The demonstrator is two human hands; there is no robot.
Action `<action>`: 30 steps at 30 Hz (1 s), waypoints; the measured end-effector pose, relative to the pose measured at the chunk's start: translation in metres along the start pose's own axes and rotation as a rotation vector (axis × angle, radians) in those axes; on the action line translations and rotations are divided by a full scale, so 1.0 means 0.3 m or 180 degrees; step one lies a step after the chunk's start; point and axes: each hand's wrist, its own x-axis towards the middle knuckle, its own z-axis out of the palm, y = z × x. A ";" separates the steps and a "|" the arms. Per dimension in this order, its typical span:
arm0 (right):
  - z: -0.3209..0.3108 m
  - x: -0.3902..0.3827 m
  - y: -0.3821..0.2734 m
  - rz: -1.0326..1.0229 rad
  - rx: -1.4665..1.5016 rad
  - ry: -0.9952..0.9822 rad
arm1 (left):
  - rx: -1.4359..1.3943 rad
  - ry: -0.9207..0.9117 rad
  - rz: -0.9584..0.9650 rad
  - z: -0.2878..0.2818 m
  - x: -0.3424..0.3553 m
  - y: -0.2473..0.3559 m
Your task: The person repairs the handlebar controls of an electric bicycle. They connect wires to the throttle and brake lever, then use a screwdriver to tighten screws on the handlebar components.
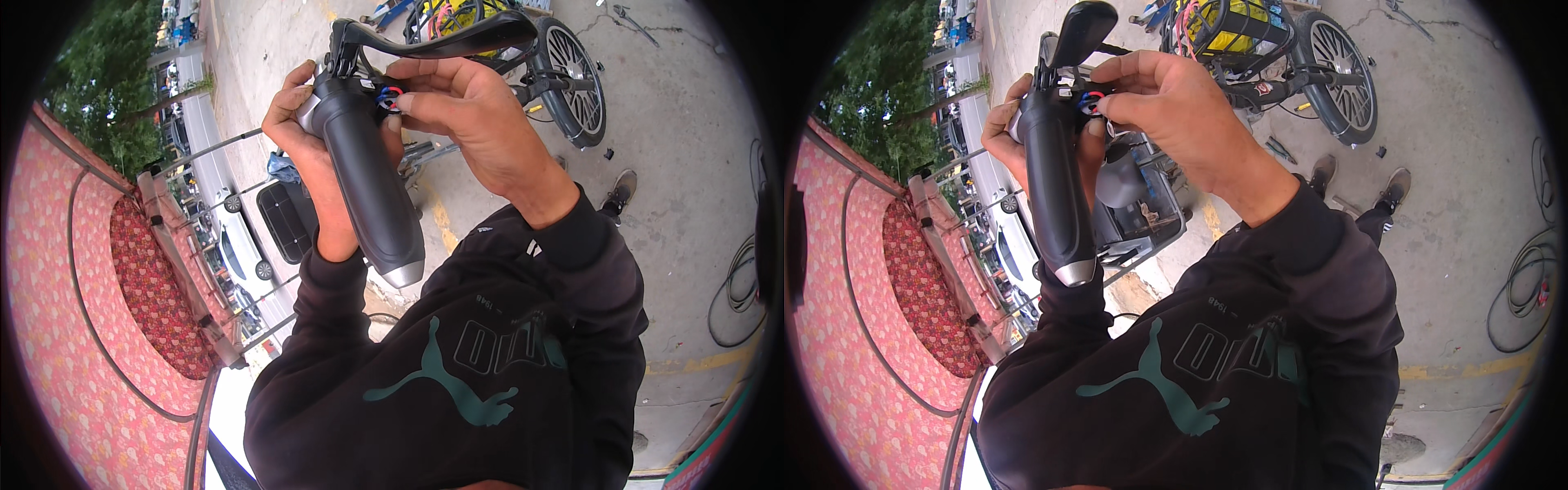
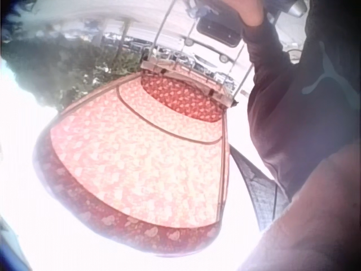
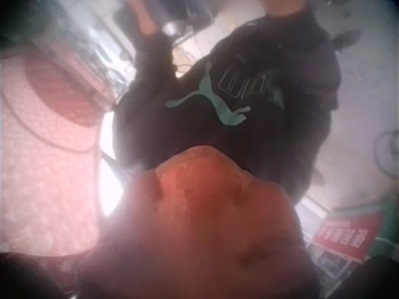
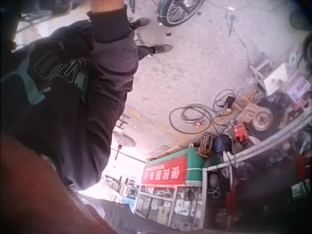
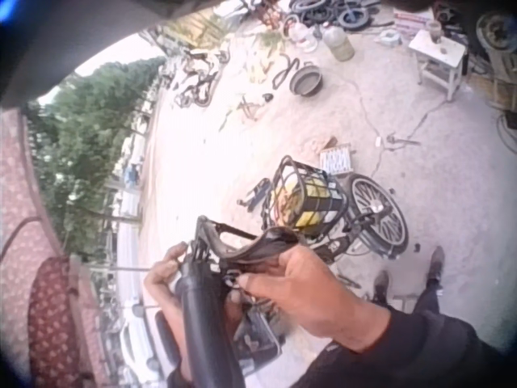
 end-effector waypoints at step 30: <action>0.063 -0.030 0.003 0.0340 0.1016 0.0266 | 0.0081 -0.0023 0.0191 -0.012 -0.007 -0.029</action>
